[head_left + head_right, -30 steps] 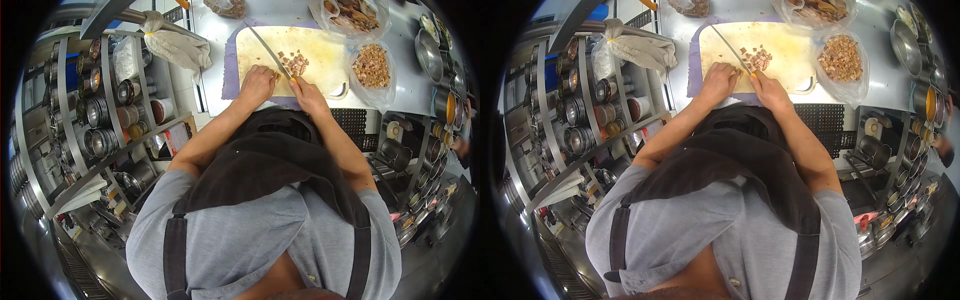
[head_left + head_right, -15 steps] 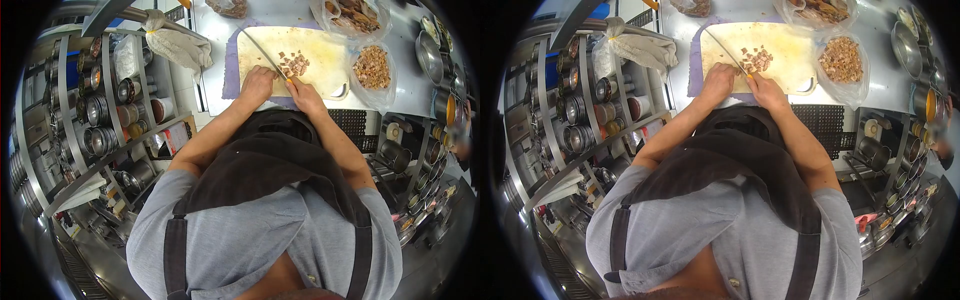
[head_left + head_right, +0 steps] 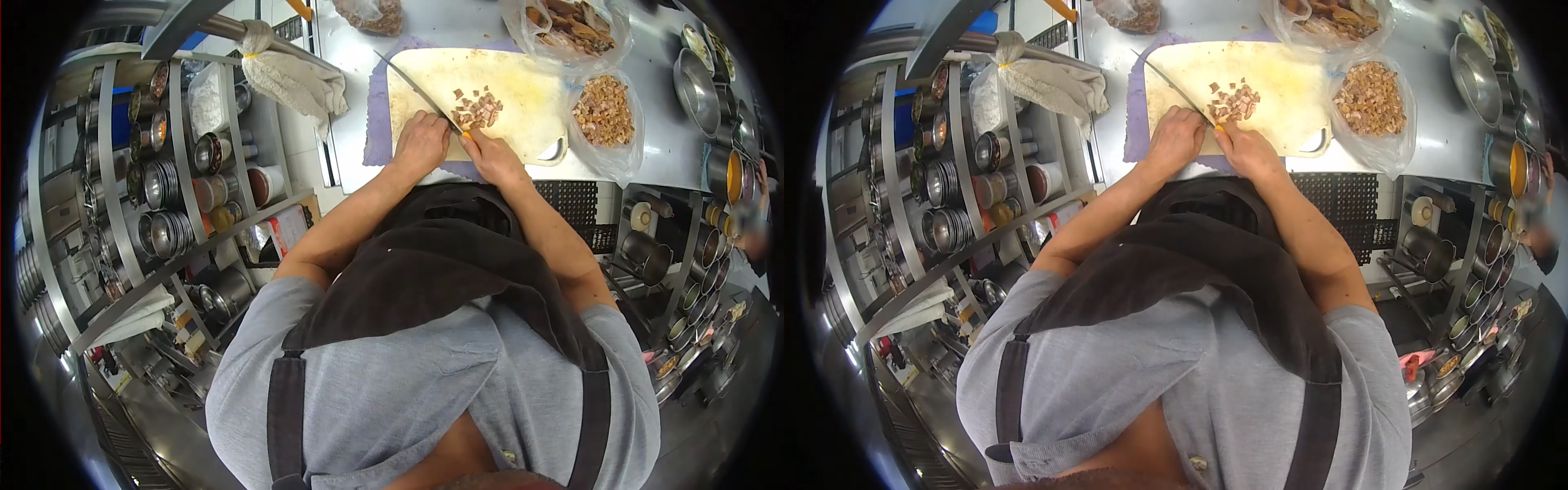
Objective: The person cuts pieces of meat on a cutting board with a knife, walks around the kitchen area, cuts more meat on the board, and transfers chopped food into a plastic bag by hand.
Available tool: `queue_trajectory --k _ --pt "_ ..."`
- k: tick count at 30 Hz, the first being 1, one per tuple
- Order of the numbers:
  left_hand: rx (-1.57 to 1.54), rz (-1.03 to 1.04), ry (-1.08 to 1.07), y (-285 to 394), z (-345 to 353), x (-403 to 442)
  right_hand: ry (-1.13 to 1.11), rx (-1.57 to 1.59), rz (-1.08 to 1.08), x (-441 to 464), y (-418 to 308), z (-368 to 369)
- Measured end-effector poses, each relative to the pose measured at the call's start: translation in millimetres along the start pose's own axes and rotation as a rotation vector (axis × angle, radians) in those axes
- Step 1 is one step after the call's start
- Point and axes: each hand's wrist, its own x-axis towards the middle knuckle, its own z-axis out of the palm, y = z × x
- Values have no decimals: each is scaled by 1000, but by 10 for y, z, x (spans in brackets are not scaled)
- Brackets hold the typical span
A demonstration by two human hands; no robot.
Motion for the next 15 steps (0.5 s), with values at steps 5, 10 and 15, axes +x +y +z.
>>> queue_trajectory --k 5,10,15 --pt "-31 -57 41 -54 15 167 81 131 92 -371 27 -302" --pt "-19 -71 169 -109 -68 358 242 4 202 -720 240 -591" --pt "-28 -51 106 -217 85 355 197 -180 307 -816 331 -453"
